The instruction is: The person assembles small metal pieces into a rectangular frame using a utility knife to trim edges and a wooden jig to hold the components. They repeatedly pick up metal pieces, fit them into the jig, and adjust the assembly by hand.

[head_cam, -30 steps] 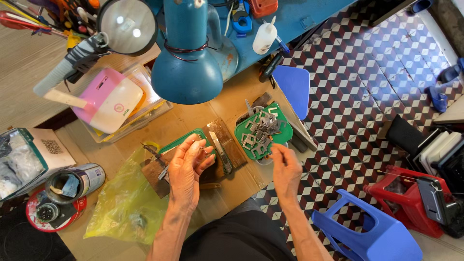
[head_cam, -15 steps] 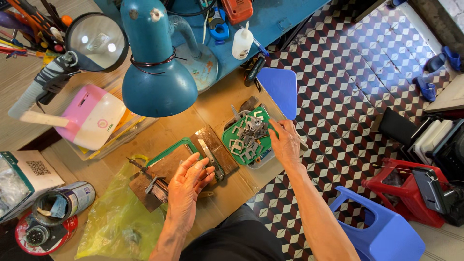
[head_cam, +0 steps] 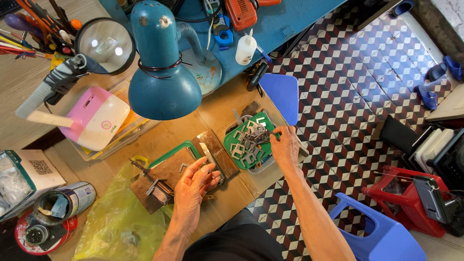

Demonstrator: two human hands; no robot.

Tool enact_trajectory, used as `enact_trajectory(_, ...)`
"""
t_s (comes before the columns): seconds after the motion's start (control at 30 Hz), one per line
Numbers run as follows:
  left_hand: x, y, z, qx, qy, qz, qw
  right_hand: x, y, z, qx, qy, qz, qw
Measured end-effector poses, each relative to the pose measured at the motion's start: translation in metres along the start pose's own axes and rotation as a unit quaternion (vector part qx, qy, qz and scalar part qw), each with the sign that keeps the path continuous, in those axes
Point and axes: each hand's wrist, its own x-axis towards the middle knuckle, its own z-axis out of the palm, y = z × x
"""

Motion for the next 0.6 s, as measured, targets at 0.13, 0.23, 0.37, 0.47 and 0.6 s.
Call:
enact_trajectory(0.13, 0.000, 0.002, 0.000, 0.005, 0.001, -0.002, 1.000, 0.000, 0.003, 0.000, 0.012, 0.005, 0.008, 1.000)
enact_trajectory(0.23, 0.000, 0.002, 0.000, -0.004, 0.003, -0.004, 1.000, -0.004, 0.000, -0.003, 0.063, 0.031, 0.003, 0.998)
enact_trajectory(0.37, 0.001, 0.000, -0.001, 0.011, 0.000, 0.025, 1.000, -0.010, -0.017, -0.015, 0.082, 0.060, 0.003, 0.995)
enact_trajectory(0.47, 0.000, 0.001, -0.002, 0.077, 0.002, 0.076, 0.994, -0.020, -0.039, -0.033, 0.097, 0.071, -0.013, 0.993)
enact_trajectory(0.6, 0.000, 0.005, -0.005, 0.225, 0.043, 0.182, 0.956, -0.045, -0.079, -0.049, 0.131, 0.087, -0.077, 0.985)
